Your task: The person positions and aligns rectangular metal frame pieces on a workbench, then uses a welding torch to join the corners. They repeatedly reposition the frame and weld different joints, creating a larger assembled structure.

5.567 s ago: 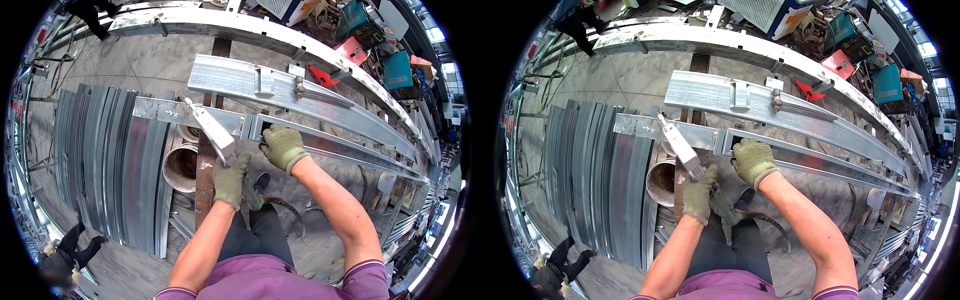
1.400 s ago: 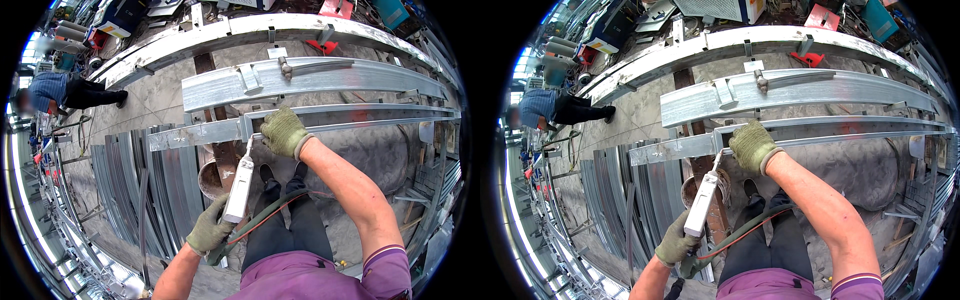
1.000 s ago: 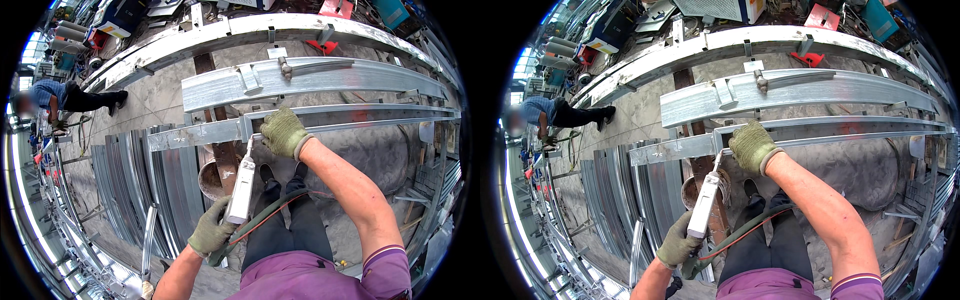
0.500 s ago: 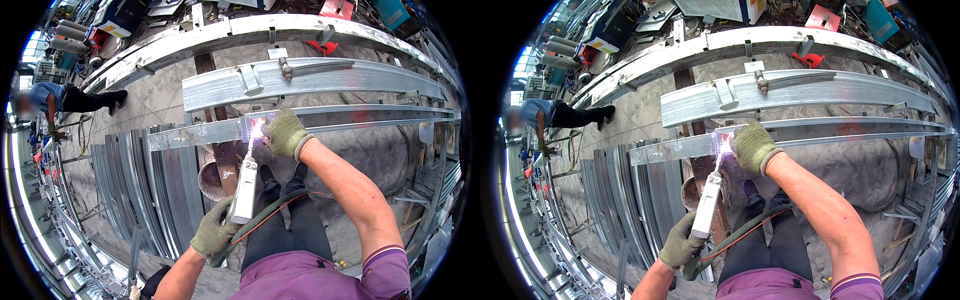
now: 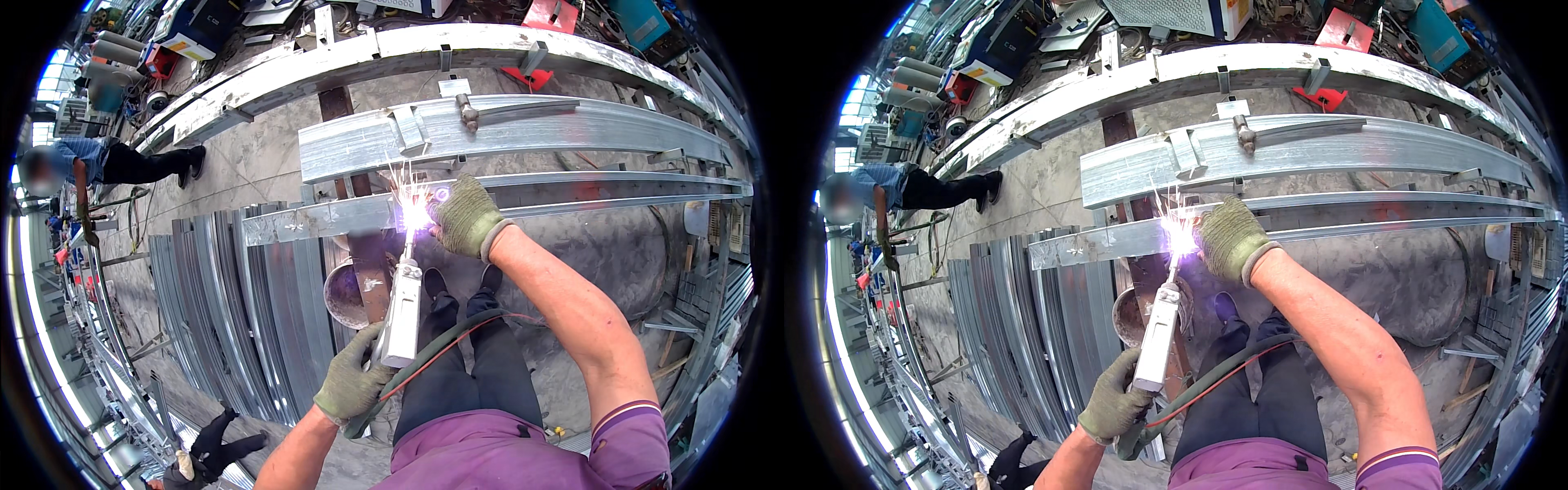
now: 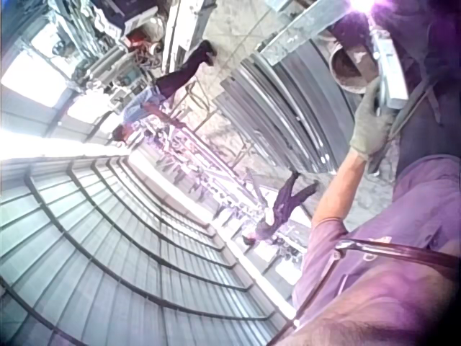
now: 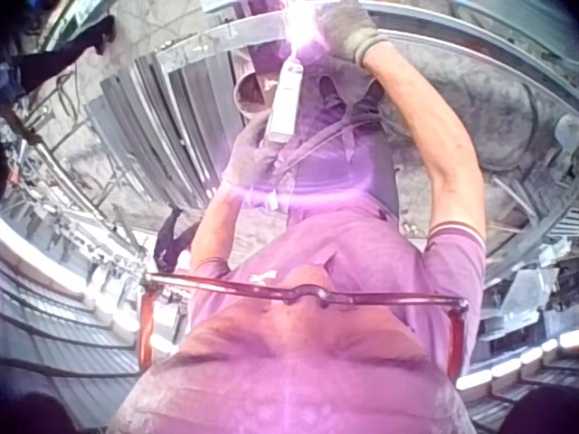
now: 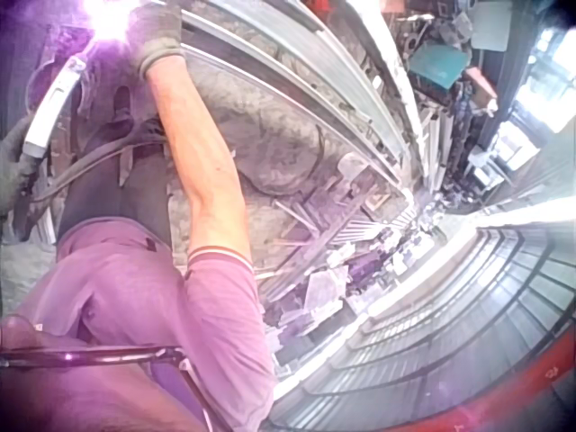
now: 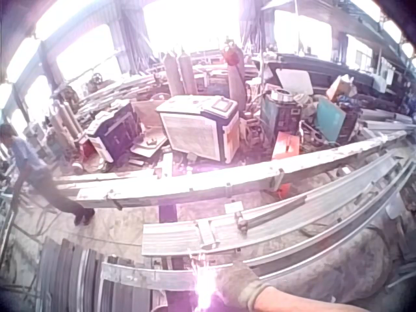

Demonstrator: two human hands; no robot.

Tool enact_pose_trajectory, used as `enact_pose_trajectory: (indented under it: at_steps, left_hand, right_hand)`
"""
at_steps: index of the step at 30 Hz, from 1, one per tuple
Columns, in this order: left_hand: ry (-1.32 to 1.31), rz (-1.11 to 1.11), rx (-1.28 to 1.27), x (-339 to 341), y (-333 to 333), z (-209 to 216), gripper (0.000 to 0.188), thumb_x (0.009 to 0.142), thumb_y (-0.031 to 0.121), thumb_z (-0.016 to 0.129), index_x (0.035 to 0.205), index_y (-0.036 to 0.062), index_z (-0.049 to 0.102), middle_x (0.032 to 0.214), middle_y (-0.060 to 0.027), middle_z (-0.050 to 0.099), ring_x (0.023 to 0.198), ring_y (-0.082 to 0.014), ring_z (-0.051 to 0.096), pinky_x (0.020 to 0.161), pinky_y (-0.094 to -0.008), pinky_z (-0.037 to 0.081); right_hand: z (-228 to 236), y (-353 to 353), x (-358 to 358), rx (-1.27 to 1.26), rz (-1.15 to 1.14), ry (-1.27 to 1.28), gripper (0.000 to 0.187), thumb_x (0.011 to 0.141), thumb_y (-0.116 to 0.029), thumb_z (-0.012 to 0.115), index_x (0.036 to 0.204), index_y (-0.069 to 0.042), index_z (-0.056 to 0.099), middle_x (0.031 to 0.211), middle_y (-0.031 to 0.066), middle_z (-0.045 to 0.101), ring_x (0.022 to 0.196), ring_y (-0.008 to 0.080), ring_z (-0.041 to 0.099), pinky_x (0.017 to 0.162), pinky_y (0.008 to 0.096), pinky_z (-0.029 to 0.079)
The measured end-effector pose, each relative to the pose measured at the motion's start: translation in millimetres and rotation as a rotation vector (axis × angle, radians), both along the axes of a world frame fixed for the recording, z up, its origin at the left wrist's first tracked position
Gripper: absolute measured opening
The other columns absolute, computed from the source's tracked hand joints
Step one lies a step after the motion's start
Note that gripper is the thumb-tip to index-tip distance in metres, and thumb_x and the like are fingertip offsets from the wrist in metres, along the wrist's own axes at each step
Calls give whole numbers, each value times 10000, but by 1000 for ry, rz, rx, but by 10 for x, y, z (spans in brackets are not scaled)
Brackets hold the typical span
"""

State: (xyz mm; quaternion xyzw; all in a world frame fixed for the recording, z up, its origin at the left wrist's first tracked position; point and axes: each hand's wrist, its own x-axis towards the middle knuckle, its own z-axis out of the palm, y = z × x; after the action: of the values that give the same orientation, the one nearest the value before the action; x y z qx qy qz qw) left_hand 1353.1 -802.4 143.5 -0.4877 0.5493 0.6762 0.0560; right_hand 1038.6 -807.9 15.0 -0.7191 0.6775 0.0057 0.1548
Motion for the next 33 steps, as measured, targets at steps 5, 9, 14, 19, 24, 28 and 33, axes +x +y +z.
enact_pose_trajectory:
  at_steps: [5,9,14,19,24,28,33]
  left_hand:
    - [-2,-8,-11,61,9,-35,594,972,208,790,1486,22,557,1168,-74,701,991,-107,645,857,-302,559]
    - [-27,-26,10,79,4,-30,592,977,226,786,1486,25,558,1162,-76,697,959,-106,643,807,-301,565]
    - [-13,-11,-2,103,29,-32,588,981,227,781,1486,25,558,1142,-71,699,926,-98,638,779,-294,563]
    - [-27,7,28,71,19,20,593,977,223,784,1488,21,559,1131,-66,706,883,-82,634,731,-278,557]
    - [-36,27,32,104,49,11,594,976,220,783,1490,23,559,1147,-67,709,884,-79,634,718,-275,552]
    - [-15,19,12,137,61,-16,597,975,218,785,1492,24,558,1150,-64,708,906,-83,631,754,-280,552]
    - [-23,47,39,237,102,-81,596,1011,316,780,1482,25,559,1106,-37,688,925,-87,621,785,-285,546]
  right_hand:
    - [163,-36,17,82,13,43,326,929,-329,725,1174,-115,739,1004,120,785,951,315,752,920,503,504]
    - [26,6,3,-5,-40,-39,404,918,-421,728,1165,-101,748,923,194,743,938,390,689,926,535,469]
    - [-62,53,6,-123,-73,-58,473,911,-412,730,1265,-100,725,915,187,742,927,395,688,918,528,481]
    - [-61,31,7,-69,-80,-69,477,909,-409,728,1265,-92,719,920,173,744,899,388,696,905,531,488]
    - [12,1,4,11,-67,-51,454,921,-421,712,1230,-89,705,920,169,745,895,382,702,901,529,487]
    - [12,12,22,-49,-87,-73,471,916,-414,727,1254,-88,696,954,170,751,937,378,708,913,529,489]
    - [70,9,-17,10,-83,-112,509,872,-312,800,1311,-82,685,1095,152,775,1026,364,730,963,508,516]
